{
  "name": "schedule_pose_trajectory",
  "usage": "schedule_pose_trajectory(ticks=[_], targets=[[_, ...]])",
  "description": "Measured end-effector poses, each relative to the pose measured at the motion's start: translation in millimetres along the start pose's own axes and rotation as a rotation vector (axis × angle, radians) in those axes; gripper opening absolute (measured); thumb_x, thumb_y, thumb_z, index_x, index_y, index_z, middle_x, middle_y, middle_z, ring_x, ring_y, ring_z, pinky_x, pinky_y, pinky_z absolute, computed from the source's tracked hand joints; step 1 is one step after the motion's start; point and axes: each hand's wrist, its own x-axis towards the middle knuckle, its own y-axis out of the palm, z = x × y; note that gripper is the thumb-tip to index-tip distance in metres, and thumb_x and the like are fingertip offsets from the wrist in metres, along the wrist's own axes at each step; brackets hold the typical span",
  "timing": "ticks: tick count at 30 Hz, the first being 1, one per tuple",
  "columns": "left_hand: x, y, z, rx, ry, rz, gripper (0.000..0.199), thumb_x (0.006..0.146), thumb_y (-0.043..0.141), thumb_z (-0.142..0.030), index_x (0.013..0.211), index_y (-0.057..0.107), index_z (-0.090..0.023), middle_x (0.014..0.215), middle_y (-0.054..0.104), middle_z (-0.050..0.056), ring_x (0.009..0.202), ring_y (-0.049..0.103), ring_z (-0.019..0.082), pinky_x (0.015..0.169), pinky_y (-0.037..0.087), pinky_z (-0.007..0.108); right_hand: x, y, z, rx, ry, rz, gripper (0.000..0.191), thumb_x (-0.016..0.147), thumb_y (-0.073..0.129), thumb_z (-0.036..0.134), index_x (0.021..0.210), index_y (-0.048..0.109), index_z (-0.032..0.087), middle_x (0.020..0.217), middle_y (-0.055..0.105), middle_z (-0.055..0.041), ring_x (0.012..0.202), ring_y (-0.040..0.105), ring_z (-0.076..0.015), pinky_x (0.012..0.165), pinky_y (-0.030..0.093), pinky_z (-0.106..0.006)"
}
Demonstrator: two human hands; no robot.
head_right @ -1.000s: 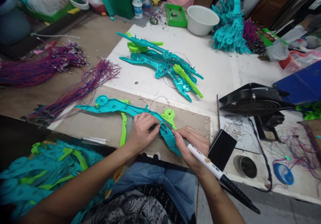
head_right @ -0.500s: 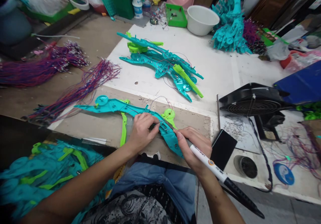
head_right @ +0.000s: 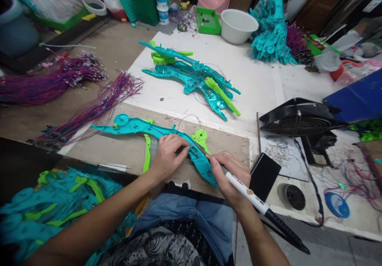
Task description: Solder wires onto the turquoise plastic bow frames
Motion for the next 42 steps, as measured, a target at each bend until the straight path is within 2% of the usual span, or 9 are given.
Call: schedule_pose_trajectory(ticks=[10, 14, 18, 20, 23, 27, 32, 35, 42], targets=[[0, -1.0, 1, 0.018, 0.013, 0.010, 0.010, 0.089, 0.055, -0.020, 0.081, 0.060, -0.020, 0.083, 0.069, -0.001, 0.089, 0.058, 0.018, 0.084, 0.033, 0.037, -6, -4, 0, 0.017, 0.027, -0.085, 0.013, 0.087, 0.060, 0.022, 0.094, 0.071, 0.020, 0.077, 0.068, -0.0015, 0.066, 0.065, -0.0143, 0.062, 0.052, -0.028], [-1, -2.2, 5, 0.023, 0.052, -0.021, 0.010, 0.090, 0.054, -0.023, 0.084, 0.063, -0.021, 0.085, 0.070, 0.001, 0.089, 0.060, 0.020, 0.083, 0.035, 0.037, -25, -34, -8, 0.063, 0.072, -0.465, 0.035, 0.090, 0.053, 0.043, 0.109, 0.066, 0.017, 0.057, 0.057, 0.0026, 0.057, 0.063, -0.0171, 0.060, 0.054, -0.034], [3, 0.1, 14, 0.038, 0.103, -0.067, 0.014, 0.089, 0.054, -0.030, 0.084, 0.064, -0.022, 0.087, 0.070, 0.003, 0.088, 0.062, 0.023, 0.084, 0.038, 0.039, -65, -98, -42, -0.455, 0.267, -0.993, 0.031, 0.087, 0.056, 0.043, 0.097, 0.063, 0.015, 0.086, 0.068, -0.0063, 0.078, 0.068, -0.0204, 0.072, 0.055, -0.038], [5, 1.1, 16, 0.033, 0.113, -0.078, 0.016, 0.089, 0.054, -0.033, 0.084, 0.064, -0.022, 0.086, 0.070, 0.004, 0.087, 0.062, 0.024, 0.083, 0.038, 0.040, -95, -127, -64, -0.607, 0.428, -1.064, 0.037, 0.077, 0.066, 0.043, 0.101, 0.059, 0.015, 0.098, 0.068, -0.0097, 0.085, 0.068, -0.0218, 0.075, 0.055, -0.037], [4, 0.4, 15, 0.018, 0.109, -0.081, 0.016, 0.088, 0.054, -0.035, 0.083, 0.063, -0.023, 0.085, 0.069, 0.004, 0.087, 0.062, 0.025, 0.083, 0.039, 0.041, -138, -146, -93, -0.549, 0.642, -0.887, 0.060, 0.064, 0.076, 0.043, 0.112, 0.052, 0.016, 0.111, 0.065, -0.0145, 0.091, 0.066, -0.0240, 0.082, 0.052, -0.041], [4, -0.9, 13, 0.010, 0.073, -0.084, 0.015, 0.087, 0.054, -0.035, 0.083, 0.064, -0.024, 0.086, 0.070, 0.003, 0.088, 0.062, 0.025, 0.084, 0.040, 0.041, -164, -133, -113, -0.520, 0.672, -0.680, 0.071, 0.062, 0.077, 0.043, 0.119, 0.045, 0.017, 0.121, 0.059, -0.0167, 0.110, 0.059, -0.0260, 0.097, 0.043, -0.045], [4, -2.5, 12, -0.042, 0.040, -0.066, 0.014, 0.086, 0.056, -0.032, 0.081, 0.066, -0.023, 0.084, 0.070, 0.002, 0.085, 0.062, 0.022, 0.083, 0.041, 0.039, -153, -118, -106, -0.553, 0.693, -0.789, 0.073, 0.057, 0.079, 0.046, 0.114, 0.047, 0.014, 0.114, 0.059, -0.0175, 0.109, 0.059, -0.0302, 0.098, 0.042, -0.052], [4, -4.3, 10, -0.112, 0.016, -0.044, 0.012, 0.086, 0.057, -0.028, 0.081, 0.066, -0.021, 0.083, 0.070, 0.002, 0.084, 0.062, 0.020, 0.083, 0.043, 0.037, -129, -108, -86, -0.397, 0.461, -0.848, 0.075, 0.057, 0.081, 0.042, 0.117, 0.044, 0.017, 0.119, 0.058, -0.0176, 0.112, 0.059, -0.0307, 0.095, 0.046, -0.051], [11, -13.5, 8, -0.272, -0.069, 0.012, 0.010, 0.083, 0.060, -0.027, 0.078, 0.067, -0.021, 0.082, 0.071, 0.003, 0.083, 0.064, 0.019, 0.080, 0.049, 0.035, -46, -25, -31, -0.284, -0.070, -0.138, 0.060, 0.072, 0.073, 0.021, 0.124, 0.042, 0.021, 0.125, 0.057, -0.0144, 0.116, 0.058, -0.0250, 0.098, 0.048, -0.045]])
